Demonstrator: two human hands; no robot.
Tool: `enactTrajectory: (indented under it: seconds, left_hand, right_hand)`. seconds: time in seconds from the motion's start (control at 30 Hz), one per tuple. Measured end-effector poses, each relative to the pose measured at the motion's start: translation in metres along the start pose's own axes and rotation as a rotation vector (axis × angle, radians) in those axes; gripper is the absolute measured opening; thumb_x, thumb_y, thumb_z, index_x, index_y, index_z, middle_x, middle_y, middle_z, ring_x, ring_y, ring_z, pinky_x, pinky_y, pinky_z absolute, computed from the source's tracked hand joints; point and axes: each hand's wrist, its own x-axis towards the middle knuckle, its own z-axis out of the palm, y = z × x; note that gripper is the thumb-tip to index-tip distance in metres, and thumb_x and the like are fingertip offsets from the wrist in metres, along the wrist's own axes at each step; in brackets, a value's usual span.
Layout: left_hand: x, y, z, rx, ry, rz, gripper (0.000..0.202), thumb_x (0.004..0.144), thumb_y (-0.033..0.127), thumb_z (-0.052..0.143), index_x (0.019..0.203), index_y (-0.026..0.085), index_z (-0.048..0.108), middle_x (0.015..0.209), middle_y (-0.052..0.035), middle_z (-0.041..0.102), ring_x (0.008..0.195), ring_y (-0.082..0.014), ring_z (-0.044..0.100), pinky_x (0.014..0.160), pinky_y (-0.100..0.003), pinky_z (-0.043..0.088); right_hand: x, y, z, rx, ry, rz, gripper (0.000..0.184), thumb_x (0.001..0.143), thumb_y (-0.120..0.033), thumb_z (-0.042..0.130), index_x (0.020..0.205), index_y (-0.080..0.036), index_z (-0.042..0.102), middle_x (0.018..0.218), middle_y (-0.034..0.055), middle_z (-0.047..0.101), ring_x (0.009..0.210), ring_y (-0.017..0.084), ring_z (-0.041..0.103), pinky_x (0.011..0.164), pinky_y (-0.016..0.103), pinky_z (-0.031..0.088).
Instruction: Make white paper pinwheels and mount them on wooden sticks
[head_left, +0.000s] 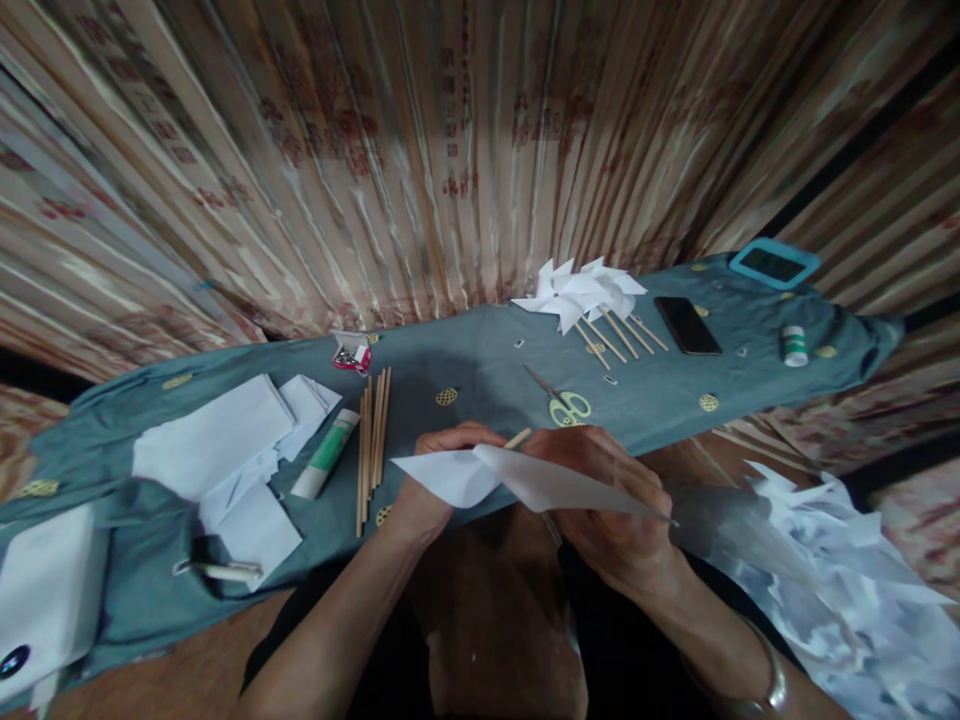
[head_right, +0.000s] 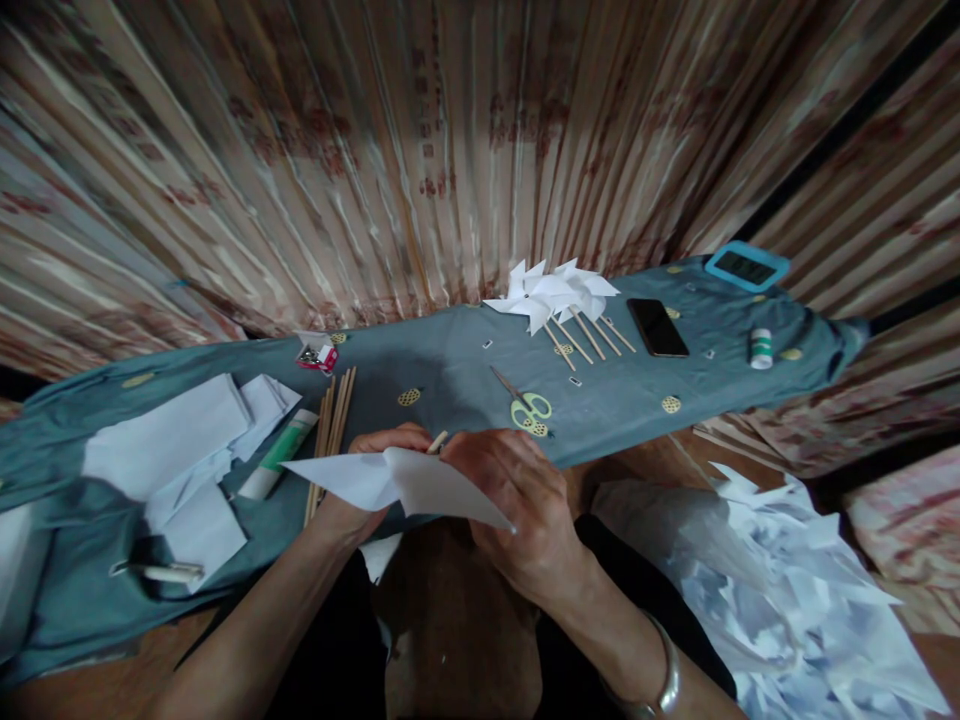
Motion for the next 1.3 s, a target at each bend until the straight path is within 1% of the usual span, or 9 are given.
enactTrajectory:
  seconds: [0.13,0.3,0.5,0.77,0.87,1.0,1.07,1.17,1.3]
  left_hand:
    - [0.001,-0.002,-0.003,0.023,-0.023,0.018,0.017,0.064,0.037,0.079,0.066,0.019,0.077,0.07,-0.0045,0.067,0.062,-0.0156,0.056,0.058,-0.026,0.043]
    - [0.0,-0.003,-0.004,0.029,-0.043,0.042,0.015,0.065,0.035,0.079,0.068,0.02,0.078,0.069,-0.004,0.067,0.061,-0.0155,0.056,0.057,-0.026,0.043]
    - [-0.001,-0.004,-0.005,0.062,-0.077,0.106,0.011,0.069,0.032,0.076,0.073,0.022,0.078,0.072,-0.0048,0.067,0.064,-0.0169,0.057,0.059,-0.027,0.044]
    - [-0.001,-0.005,-0.007,0.064,-0.072,0.116,0.019,0.069,0.038,0.077,0.073,0.02,0.077,0.07,-0.0056,0.067,0.063,-0.0168,0.056,0.059,-0.027,0.045]
    - [-0.003,-0.004,-0.006,0.065,-0.036,0.084,0.025,0.063,0.04,0.08,0.069,0.017,0.074,0.068,-0.0042,0.065,0.063,-0.0162,0.056,0.06,-0.027,0.044]
    - [-0.005,-0.003,0.001,0.023,0.091,-0.131,0.03,0.053,0.037,0.085,0.063,0.015,0.068,0.057,0.0018,0.059,0.055,-0.0118,0.05,0.057,-0.024,0.042]
    - [-0.004,-0.003,0.004,0.006,0.144,-0.152,0.031,0.048,0.034,0.087,0.061,0.015,0.066,0.054,0.0032,0.058,0.054,-0.0108,0.049,0.057,-0.024,0.042]
    - [-0.005,-0.004,0.004,0.017,0.145,-0.138,0.031,0.047,0.032,0.088,0.06,0.014,0.066,0.054,0.0028,0.058,0.055,-0.0106,0.049,0.057,-0.022,0.041]
    - [-0.007,-0.007,-0.002,-0.025,0.105,-0.118,0.031,0.056,0.04,0.084,0.062,0.014,0.067,0.06,0.0005,0.06,0.057,-0.0112,0.05,0.056,-0.023,0.041]
  right_hand:
    - [0.001,-0.002,-0.001,0.002,0.043,-0.052,0.022,0.087,-0.014,0.06,0.109,-0.02,0.061,0.095,0.007,0.074,0.087,0.021,0.07,0.076,0.035,0.056]
    - [0.001,-0.004,-0.001,-0.047,0.022,-0.079,0.025,0.086,-0.011,0.062,0.111,-0.018,0.06,0.096,0.0081,0.074,0.091,0.022,0.07,0.079,0.035,0.056]
    - [0.002,-0.005,-0.001,-0.042,0.022,-0.079,0.023,0.087,-0.01,0.06,0.109,-0.015,0.06,0.096,0.0095,0.073,0.091,0.022,0.069,0.08,0.037,0.056]
    - [0.004,-0.006,-0.001,-0.011,0.017,-0.049,0.026,0.084,-0.005,0.058,0.108,-0.016,0.061,0.095,0.009,0.074,0.089,0.021,0.07,0.08,0.035,0.056]
    - [0.006,-0.008,0.0,0.015,0.038,0.063,0.018,0.085,-0.006,0.059,0.096,-0.018,0.064,0.089,0.0055,0.075,0.083,0.018,0.071,0.077,0.03,0.057]
    - [0.007,-0.006,0.004,0.099,0.024,0.356,0.005,0.085,-0.016,0.065,0.081,-0.019,0.066,0.075,-0.0003,0.073,0.064,0.013,0.069,0.058,0.021,0.054]
    - [0.006,-0.003,0.007,0.124,0.006,0.423,0.008,0.085,-0.019,0.066,0.078,-0.019,0.066,0.07,-0.0017,0.072,0.057,0.012,0.066,0.052,0.019,0.051]
    - [0.004,0.001,0.009,0.111,0.015,0.308,0.006,0.087,-0.018,0.063,0.082,-0.019,0.067,0.082,0.0021,0.075,0.066,0.014,0.069,0.056,0.022,0.053]
    - [0.003,0.002,0.009,0.072,0.008,0.095,0.012,0.089,-0.012,0.057,0.092,-0.02,0.065,0.095,0.0064,0.075,0.086,0.019,0.07,0.074,0.031,0.056]
